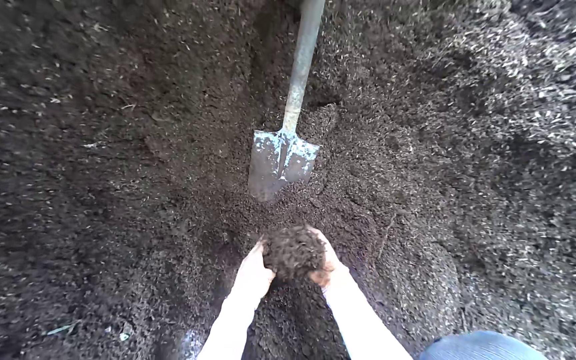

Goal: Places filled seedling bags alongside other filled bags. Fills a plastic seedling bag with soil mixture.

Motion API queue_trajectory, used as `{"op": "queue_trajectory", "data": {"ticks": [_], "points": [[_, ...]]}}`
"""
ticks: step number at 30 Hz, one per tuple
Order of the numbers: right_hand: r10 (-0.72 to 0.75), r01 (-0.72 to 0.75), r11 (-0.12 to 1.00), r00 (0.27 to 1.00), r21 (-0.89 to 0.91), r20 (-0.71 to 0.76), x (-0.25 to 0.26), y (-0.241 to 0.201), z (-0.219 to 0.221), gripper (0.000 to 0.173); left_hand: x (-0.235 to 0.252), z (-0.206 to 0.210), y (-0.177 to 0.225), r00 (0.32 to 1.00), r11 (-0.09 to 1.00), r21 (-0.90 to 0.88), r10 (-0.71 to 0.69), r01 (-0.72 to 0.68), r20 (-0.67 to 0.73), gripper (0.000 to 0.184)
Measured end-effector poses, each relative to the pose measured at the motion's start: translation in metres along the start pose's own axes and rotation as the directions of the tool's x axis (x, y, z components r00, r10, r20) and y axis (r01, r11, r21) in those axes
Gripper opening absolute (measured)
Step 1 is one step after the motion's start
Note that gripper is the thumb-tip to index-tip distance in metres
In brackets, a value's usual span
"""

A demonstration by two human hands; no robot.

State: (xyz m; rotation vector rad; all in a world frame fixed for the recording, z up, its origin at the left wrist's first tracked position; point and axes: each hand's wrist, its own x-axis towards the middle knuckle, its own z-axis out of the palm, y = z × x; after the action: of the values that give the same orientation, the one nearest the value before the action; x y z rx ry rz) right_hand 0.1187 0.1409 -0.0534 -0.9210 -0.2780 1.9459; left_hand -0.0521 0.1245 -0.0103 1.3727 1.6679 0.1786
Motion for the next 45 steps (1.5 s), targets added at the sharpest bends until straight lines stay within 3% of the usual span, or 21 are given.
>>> {"op": "queue_trajectory", "data": {"ticks": [2, 5, 7, 9, 12, 14, 16, 18, 21, 25, 29, 32, 36, 40, 45], "points": [[0.011, -0.028, 0.963, 0.998, -0.267, -0.063, -0.009, -0.002, 0.023, 0.042, -0.005, -0.003, -0.006, 1.000, 1.000, -0.015, 0.005, -0.005, 0.014, 0.077], [-0.053, 0.045, 0.824, 0.999, -0.565, 0.002, -0.022, -0.010, 0.050, 0.040, -0.010, -0.004, -0.018, 0.996, 0.995, -0.048, 0.085, -0.084, 0.007, 0.079], [-0.068, 0.108, 0.724, 0.994, -0.682, 0.085, -0.029, -0.017, 0.060, 0.042, -0.015, -0.010, -0.020, 0.996, 0.993, -0.078, 0.090, -0.089, 0.015, 0.080], [-0.024, 0.058, 0.690, 0.998, -0.721, 0.058, -0.036, -0.026, 0.062, 0.044, -0.019, -0.016, -0.023, 0.997, 0.994, -0.081, 0.078, -0.076, 0.023, 0.079], [-0.050, -0.077, 0.809, 0.979, -0.583, -0.198, -0.032, -0.013, 0.024, 0.048, -0.018, -0.016, -0.031, 0.997, 0.998, -0.004, 0.059, -0.058, 0.043, 0.076], [-0.032, -0.199, 0.889, 0.872, -0.412, -0.488, -0.027, 0.017, -0.024, 0.056, -0.016, -0.017, -0.033, 0.998, 0.997, 0.051, 0.053, -0.055, 0.043, 0.065], [0.130, -0.309, 0.933, 0.769, -0.185, -0.626, -0.031, 0.051, -0.064, 0.065, -0.012, -0.016, -0.034, 0.998, 0.990, 0.132, 0.042, -0.049, 0.053, 0.052], [0.243, -0.258, 0.964, 0.754, 0.065, -0.611, -0.025, 0.080, -0.083, 0.069, -0.005, -0.014, -0.038, 0.998, 0.978, 0.205, 0.023, -0.035, 0.060, 0.046], [0.212, -0.049, 0.958, 0.785, 0.282, -0.582, 0.006, 0.100, -0.091, 0.071, 0.001, -0.013, -0.035, 0.996, 0.979, 0.205, -0.004, -0.015, 0.091, 0.054], [0.085, 0.180, 0.893, 0.834, 0.414, -0.545, 0.040, 0.100, -0.087, 0.083, 0.004, -0.011, -0.031, 0.994, 0.989, 0.145, 0.009, -0.025, 0.111, 0.065], [-0.035, 0.350, 0.844, 0.792, 0.406, -0.610, 0.078, 0.069, -0.067, 0.083, 0.005, -0.008, -0.044, 0.994, 0.997, 0.028, 0.073, -0.076, 0.079, 0.066], [-0.056, 0.364, 0.821, 0.818, 0.441, -0.572, 0.103, 0.054, -0.065, 0.080, 0.006, -0.007, -0.051, 0.992, 0.992, -0.068, 0.114, -0.111, 0.047, 0.069], [-0.080, 0.306, 0.869, 0.863, 0.389, -0.500, 0.093, 0.053, -0.075, 0.076, 0.005, -0.004, -0.053, 0.990, 0.984, -0.113, 0.140, -0.135, 0.035, 0.071], [-0.197, 0.271, 0.911, 0.948, 0.312, -0.249, 0.062, 0.022, -0.060, 0.075, 0.005, -0.006, -0.045, 0.985, 0.981, -0.122, 0.161, -0.153, 0.059, 0.076], [-0.143, 0.137, 0.934, 0.990, 0.330, -0.007, 0.010, 0.003, -0.012, 0.065, 0.007, -0.006, -0.030, 0.985, 0.986, -0.101, 0.141, -0.131, 0.097, 0.078]]}}
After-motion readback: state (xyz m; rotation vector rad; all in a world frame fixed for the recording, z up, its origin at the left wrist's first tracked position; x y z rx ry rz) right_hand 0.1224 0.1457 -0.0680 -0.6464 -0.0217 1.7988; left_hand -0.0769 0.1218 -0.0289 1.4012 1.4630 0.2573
